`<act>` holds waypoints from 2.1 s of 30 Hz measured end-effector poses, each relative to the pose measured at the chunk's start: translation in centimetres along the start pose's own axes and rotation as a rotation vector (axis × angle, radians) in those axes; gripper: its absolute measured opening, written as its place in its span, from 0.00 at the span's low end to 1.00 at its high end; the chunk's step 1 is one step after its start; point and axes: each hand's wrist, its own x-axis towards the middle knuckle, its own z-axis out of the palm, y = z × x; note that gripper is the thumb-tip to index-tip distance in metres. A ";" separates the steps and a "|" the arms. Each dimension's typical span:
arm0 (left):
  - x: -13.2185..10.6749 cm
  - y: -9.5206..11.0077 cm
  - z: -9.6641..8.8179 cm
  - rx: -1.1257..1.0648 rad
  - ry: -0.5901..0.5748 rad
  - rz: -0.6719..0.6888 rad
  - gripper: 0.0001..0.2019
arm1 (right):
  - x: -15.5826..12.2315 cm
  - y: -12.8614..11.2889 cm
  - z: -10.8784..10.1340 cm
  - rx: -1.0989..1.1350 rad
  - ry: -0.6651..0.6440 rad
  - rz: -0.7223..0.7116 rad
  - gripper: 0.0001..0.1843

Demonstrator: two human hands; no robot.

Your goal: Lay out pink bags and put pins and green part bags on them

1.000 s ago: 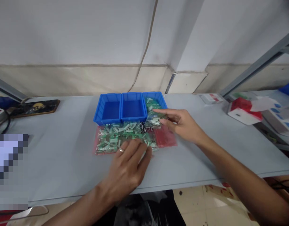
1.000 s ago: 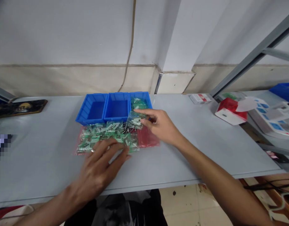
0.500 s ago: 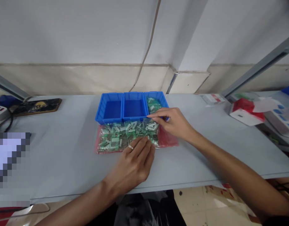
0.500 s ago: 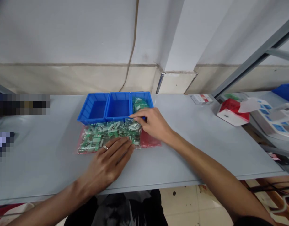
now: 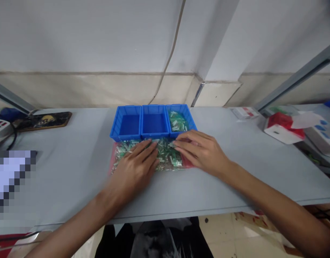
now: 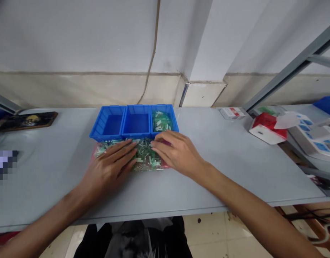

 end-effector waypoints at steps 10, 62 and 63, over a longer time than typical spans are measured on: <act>0.4 -0.9 -0.2 0.042 -0.021 0.102 0.12 | -2.4 -3.1 1.5 -0.070 -0.164 -0.016 0.26; 2.8 -3.8 -1.7 -1.369 0.194 -0.816 0.18 | 8.6 -2.5 0.0 0.928 0.192 0.531 0.19; 2.7 -3.9 -1.6 -1.346 0.209 -0.849 0.17 | 8.6 -2.1 -0.2 0.899 0.183 0.532 0.19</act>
